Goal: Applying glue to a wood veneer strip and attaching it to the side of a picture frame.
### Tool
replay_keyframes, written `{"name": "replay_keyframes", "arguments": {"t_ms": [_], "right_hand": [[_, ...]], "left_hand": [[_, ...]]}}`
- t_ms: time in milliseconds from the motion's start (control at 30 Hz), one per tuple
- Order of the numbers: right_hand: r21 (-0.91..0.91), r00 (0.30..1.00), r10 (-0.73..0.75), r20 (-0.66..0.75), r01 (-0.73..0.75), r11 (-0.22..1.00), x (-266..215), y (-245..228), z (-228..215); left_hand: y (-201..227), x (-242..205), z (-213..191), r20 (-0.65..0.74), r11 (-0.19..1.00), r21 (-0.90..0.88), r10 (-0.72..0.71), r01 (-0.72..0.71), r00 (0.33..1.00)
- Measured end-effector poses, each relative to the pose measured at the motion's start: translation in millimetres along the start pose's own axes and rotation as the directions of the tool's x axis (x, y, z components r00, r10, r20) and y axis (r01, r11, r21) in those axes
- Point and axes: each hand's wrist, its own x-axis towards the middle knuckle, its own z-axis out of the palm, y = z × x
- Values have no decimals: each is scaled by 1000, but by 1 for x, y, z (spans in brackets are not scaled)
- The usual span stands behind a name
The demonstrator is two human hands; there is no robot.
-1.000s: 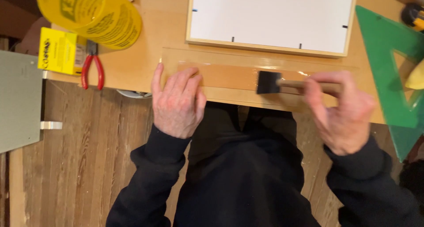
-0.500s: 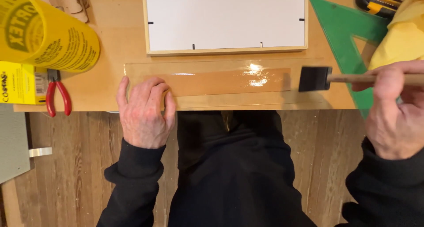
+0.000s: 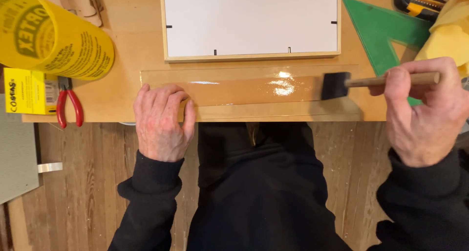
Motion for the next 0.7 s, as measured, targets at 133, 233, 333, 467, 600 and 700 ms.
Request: {"name": "replay_keyframes", "arguments": {"t_ms": [133,233,333,467,600,700], "right_hand": [[99,1000,16,-4,-15,995,13,-42,24],[75,996,-37,76,31,997,5,-16,27],[51,995,-39,89,34,998,-3,-4,5],[86,994,113,-6,-112,990,-13,3,-25],[339,926,376,-25,-346,875,-24,43,-33],[681,934,346,90,-311,663,-66,205,-40]], "left_hand": [[-2,-1,1,6,1000,-1,22,-22,1000],[-5,0,6,16,999,33,18,-18,1000],[-5,-2,3,2,1000,25,-3,3,1000],[-2,3,4,-42,999,46,23,-21,999],[-4,-6,25,-125,987,148,89,-70,988],[43,-9,22,-93,994,86,77,-69,993]]}}
